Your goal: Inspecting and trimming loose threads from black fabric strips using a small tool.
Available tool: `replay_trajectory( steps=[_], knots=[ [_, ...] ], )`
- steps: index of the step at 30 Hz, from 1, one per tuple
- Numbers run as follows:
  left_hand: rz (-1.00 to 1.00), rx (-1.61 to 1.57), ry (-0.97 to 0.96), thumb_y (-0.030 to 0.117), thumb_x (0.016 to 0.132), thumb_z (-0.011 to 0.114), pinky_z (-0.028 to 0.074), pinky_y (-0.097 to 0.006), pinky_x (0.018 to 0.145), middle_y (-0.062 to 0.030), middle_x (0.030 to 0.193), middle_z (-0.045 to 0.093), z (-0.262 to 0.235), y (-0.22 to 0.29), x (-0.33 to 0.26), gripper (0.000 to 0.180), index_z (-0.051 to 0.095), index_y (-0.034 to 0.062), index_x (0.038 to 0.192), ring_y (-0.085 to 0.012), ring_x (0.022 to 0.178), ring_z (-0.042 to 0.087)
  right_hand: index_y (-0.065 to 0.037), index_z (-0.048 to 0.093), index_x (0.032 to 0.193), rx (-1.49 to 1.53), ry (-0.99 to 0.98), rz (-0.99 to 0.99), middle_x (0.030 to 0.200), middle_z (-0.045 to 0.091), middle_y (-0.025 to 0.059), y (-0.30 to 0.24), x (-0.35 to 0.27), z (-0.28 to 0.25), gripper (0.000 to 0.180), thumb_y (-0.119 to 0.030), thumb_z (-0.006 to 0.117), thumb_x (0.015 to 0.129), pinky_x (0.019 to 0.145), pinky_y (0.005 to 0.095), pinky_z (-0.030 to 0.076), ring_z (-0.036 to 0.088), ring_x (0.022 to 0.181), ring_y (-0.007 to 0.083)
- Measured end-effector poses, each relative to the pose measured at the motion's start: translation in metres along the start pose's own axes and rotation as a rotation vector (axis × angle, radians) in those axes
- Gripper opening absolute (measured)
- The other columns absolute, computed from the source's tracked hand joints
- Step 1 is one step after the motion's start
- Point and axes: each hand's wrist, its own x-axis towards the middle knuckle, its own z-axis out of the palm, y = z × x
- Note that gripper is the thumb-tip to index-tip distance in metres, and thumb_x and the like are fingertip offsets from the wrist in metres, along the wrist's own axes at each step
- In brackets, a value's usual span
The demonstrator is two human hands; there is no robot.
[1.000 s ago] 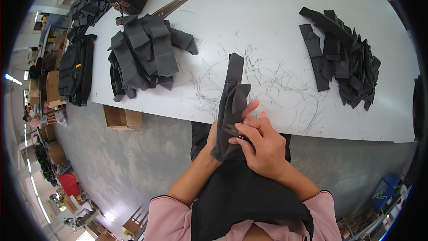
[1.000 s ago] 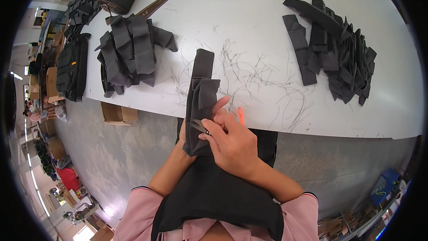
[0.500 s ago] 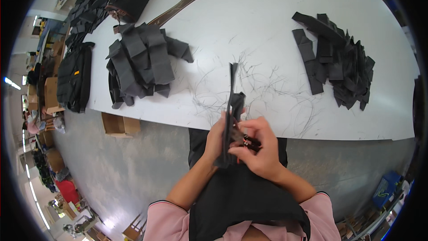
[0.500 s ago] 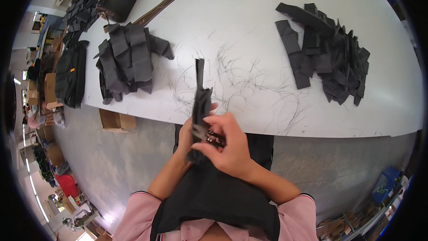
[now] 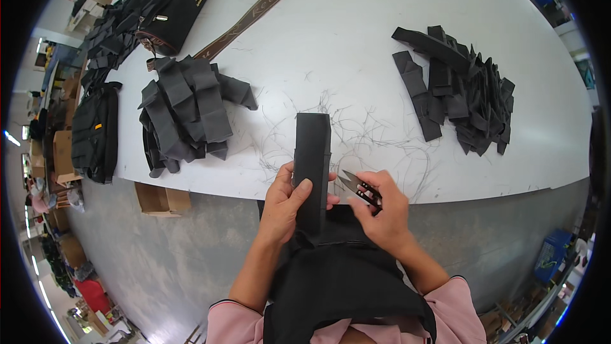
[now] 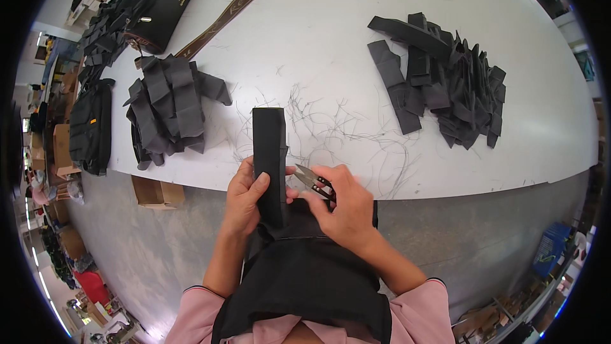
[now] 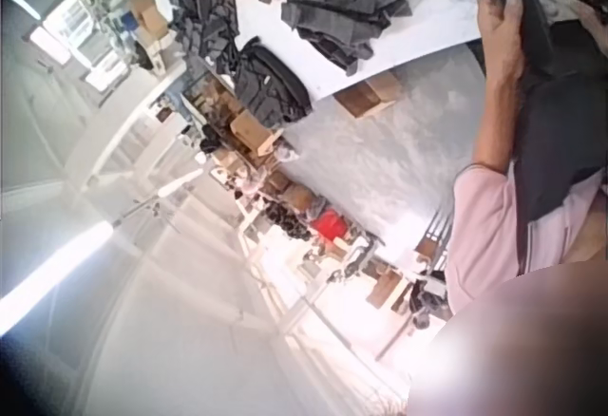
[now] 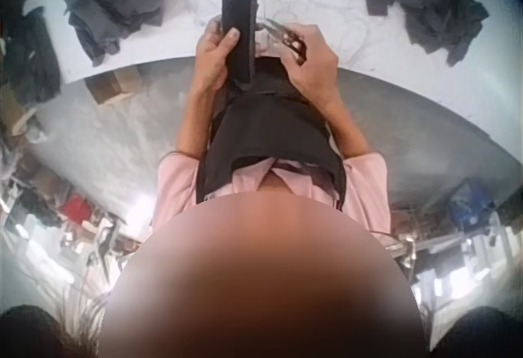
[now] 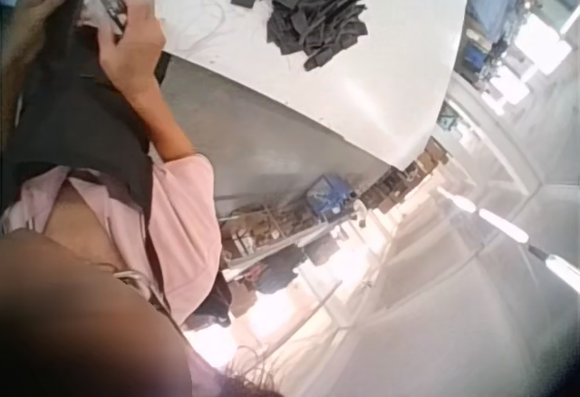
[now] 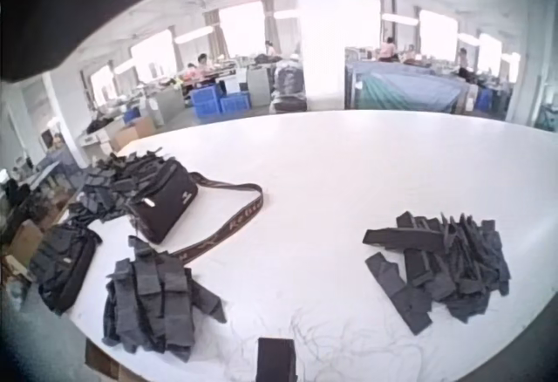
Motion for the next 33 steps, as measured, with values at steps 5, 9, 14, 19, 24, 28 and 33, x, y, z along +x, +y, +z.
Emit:
replay_trajectory(
  steps=[5,9,14,19,24,28,33],
  knots=[
    [-0.008,0.046,0.0,0.018,0.092,0.054,0.055,-0.032,0.068,-0.0217,0.11,0.058,0.009,0.001,-0.001,0.053,0.027,0.0002,0.134,-0.0244,0.077,0.067,-0.007,0.058,0.1,-0.288,0.049,-0.258,0.083,0.058,0.0056,0.004,0.016,-0.004,0.031,-0.004,0.069,0.071,0.053,0.0301,0.043,0.056,0.061,0.0229],
    [-0.047,0.034,0.007,0.017,0.092,0.055,0.055,-0.031,0.066,-0.0206,0.105,0.06,0.011,0.0,-0.003,0.057,0.026,0.0004,0.138,-0.0229,0.073,0.066,-0.006,0.06,0.097,-0.269,0.136,-0.298,0.082,0.059,0.0053,0.01,0.019,-0.002,0.028,-0.003,0.068,0.071,0.052,0.0308,0.042,0.056,0.06,0.0232],
    [-0.052,0.022,-0.002,0.015,0.091,0.055,0.056,-0.03,0.062,-0.0205,0.102,0.061,0.01,0.002,-0.004,0.056,0.028,-0.0009,0.138,-0.0213,0.069,0.066,-0.006,0.061,0.095,-0.253,0.129,-0.299,0.081,0.061,0.0055,0.011,0.018,-0.003,0.026,-0.002,0.067,0.071,0.052,0.0309,0.042,0.056,0.06,0.0231],
    [-0.055,0.03,-0.007,0.014,0.091,0.055,0.056,-0.029,0.061,-0.0206,0.101,0.062,0.009,0.002,-0.003,0.056,0.029,-0.0023,0.137,-0.0208,0.067,0.066,-0.005,0.062,0.094,-0.154,0.167,-0.268,0.082,0.062,0.006,0.015,0.014,-0.003,0.025,0.0,0.067,0.07,0.054,0.0298,0.044,0.058,0.062,0.0239],
    [-0.079,0.055,0.004,0.014,0.091,0.055,0.055,-0.029,0.061,-0.0199,0.1,0.062,0.012,0.006,-0.004,0.055,0.03,-0.0023,0.137,-0.02,0.067,0.065,-0.005,0.063,0.094,-0.104,0.134,-0.237,0.082,0.063,0.0072,0.016,0.012,-0.004,0.025,0.001,0.068,0.07,0.054,0.0301,0.045,0.058,0.062,0.0244],
    [-0.075,0.092,-0.005,0.013,0.091,0.055,0.055,-0.028,0.062,-0.019,0.101,0.063,0.013,0.006,-0.006,0.054,0.031,-0.0021,0.137,-0.0191,0.068,0.065,-0.005,0.062,0.097,-0.023,0.171,-0.272,0.083,0.06,0.0092,0.01,0.014,-0.007,0.028,0.001,0.068,0.07,0.054,0.0296,0.045,0.056,0.06,0.0241],
    [-0.095,0.197,-0.006,0.01,0.092,0.052,0.053,-0.026,0.064,-0.0169,0.1,0.064,0.013,0.005,-0.008,0.05,0.032,-0.0021,0.136,-0.0173,0.07,0.064,-0.004,0.061,0.098,-0.103,-0.006,-0.231,0.083,0.052,0.0091,0.004,0.022,-0.007,0.03,0.002,0.067,0.07,0.057,0.0293,0.047,0.054,0.059,0.024]
  ],
)
